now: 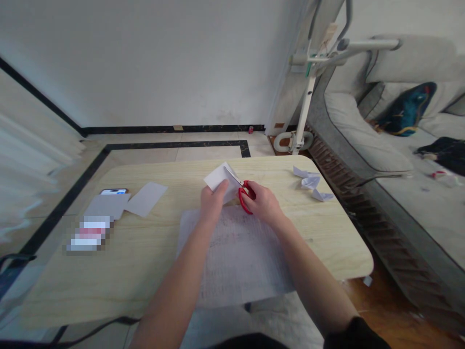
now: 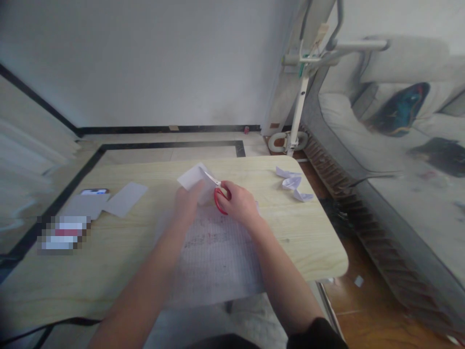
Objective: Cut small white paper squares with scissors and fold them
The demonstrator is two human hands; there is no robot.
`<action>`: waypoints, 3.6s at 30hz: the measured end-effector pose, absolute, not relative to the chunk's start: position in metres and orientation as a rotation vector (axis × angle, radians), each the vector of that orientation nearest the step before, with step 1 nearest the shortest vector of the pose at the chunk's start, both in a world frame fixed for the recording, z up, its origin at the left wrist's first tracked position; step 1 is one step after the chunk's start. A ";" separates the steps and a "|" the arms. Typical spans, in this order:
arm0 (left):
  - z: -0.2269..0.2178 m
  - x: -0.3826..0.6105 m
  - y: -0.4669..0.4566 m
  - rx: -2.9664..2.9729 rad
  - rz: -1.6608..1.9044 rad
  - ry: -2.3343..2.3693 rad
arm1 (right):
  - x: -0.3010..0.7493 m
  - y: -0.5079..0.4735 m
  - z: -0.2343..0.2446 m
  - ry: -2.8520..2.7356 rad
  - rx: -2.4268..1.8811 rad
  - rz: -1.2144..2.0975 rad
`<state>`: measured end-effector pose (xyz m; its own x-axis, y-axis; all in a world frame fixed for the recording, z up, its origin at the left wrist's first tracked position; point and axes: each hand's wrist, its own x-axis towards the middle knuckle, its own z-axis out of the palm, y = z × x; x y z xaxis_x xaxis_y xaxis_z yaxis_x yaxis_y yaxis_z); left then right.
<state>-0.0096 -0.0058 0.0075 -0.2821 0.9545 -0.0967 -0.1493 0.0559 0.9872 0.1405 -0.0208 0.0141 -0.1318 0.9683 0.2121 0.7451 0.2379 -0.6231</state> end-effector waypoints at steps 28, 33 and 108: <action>0.007 -0.010 -0.006 0.819 1.420 1.279 | 0.139 -0.022 0.016 -1.949 -1.587 0.450; 0.007 -0.010 -0.005 0.848 1.433 1.287 | 0.139 -0.022 0.014 -1.937 -1.600 0.389; 0.005 -0.008 -0.006 0.863 1.434 1.296 | 0.140 -0.022 0.014 -1.926 -1.583 0.379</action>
